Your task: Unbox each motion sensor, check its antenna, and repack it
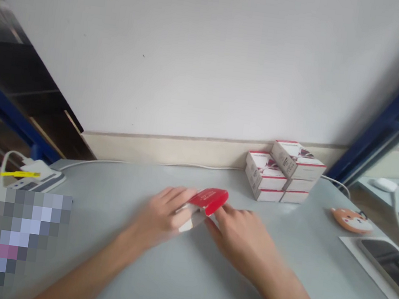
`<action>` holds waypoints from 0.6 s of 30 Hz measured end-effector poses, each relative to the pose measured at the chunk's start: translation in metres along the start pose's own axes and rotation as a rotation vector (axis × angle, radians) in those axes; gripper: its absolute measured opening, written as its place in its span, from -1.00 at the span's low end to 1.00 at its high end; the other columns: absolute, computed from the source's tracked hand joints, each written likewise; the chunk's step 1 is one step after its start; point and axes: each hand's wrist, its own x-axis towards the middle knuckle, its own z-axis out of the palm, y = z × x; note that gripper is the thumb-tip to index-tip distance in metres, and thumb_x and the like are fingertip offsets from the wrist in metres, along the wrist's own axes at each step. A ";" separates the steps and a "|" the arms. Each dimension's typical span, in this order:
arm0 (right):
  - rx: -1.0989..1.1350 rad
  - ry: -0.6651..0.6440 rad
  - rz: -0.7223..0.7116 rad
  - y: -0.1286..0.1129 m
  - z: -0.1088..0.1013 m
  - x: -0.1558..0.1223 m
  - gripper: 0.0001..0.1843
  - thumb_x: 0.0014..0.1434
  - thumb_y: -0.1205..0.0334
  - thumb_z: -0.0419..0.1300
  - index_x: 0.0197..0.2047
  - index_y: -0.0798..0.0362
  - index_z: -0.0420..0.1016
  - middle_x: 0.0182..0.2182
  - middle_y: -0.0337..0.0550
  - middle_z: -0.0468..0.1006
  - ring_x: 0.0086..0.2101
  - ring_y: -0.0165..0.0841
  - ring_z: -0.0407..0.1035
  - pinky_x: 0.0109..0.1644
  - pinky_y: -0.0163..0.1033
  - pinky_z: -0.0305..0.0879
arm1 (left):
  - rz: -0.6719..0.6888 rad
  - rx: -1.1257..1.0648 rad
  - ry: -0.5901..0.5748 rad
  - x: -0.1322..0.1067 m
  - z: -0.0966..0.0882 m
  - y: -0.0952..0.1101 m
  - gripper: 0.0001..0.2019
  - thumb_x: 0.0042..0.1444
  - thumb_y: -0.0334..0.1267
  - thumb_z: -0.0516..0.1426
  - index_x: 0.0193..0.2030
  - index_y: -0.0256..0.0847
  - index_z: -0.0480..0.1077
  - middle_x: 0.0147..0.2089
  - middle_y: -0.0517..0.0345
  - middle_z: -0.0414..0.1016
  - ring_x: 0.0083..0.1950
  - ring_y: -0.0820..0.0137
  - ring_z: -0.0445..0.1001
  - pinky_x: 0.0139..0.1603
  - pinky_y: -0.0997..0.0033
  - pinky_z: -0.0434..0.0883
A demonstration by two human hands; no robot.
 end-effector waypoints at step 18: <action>-0.008 0.089 0.009 -0.001 0.006 -0.005 -0.62 0.47 0.11 0.03 0.27 -0.05 0.39 -0.11 -0.09 0.67 -0.61 -0.36 0.40 -0.52 -0.23 -0.08 | -0.131 0.038 0.004 -0.003 0.005 0.005 -0.78 0.23 -0.47 0.16 -0.05 -0.10 0.35 0.15 0.02 0.60 -0.06 0.29 0.57 -0.14 0.29 0.43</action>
